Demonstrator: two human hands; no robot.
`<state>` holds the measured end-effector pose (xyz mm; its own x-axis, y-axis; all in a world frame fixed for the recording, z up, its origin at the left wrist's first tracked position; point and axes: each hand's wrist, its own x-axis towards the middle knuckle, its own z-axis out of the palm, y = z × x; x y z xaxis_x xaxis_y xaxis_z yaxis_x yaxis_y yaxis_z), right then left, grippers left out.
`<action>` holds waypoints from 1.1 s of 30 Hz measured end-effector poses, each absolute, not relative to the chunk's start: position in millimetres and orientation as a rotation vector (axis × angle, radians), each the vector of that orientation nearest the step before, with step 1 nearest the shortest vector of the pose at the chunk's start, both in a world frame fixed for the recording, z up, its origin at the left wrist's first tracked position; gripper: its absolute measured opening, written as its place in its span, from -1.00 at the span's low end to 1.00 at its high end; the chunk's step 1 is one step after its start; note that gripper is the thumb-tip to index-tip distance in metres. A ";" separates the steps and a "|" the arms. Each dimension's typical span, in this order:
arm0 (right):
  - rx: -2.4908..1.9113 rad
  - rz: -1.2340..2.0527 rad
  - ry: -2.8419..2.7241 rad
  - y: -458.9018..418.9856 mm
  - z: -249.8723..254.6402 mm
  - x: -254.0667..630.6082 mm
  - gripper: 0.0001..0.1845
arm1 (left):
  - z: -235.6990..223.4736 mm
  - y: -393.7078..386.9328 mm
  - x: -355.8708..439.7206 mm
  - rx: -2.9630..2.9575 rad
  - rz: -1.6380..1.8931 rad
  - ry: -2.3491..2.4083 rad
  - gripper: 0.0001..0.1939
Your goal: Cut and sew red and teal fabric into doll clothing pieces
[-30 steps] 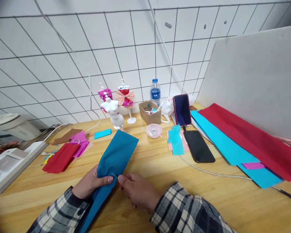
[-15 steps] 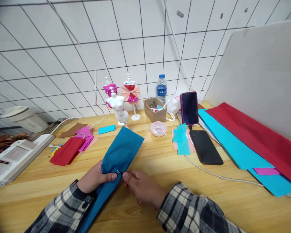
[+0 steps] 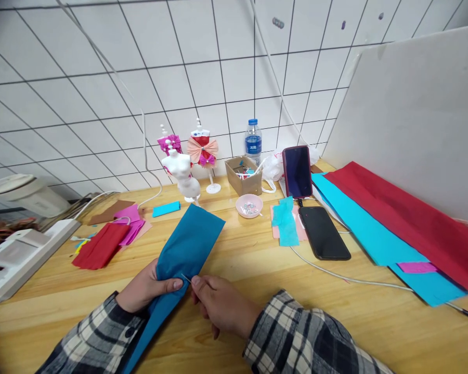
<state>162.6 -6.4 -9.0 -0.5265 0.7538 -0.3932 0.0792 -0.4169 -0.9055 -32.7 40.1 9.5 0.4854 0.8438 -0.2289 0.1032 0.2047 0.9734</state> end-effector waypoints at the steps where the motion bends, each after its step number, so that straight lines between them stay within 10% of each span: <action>1: -1.166 2.003 -1.324 -6.4 -8.7 162.6 -0.52 | 9.4 39.9 -32.6 1.274 0.647 0.951 -0.62; 33: -1.166 2.044 -1.224 -4.1 -0.4 165.5 -0.63 | 5.1 39.4 -36.5 1.203 0.618 0.887 -0.60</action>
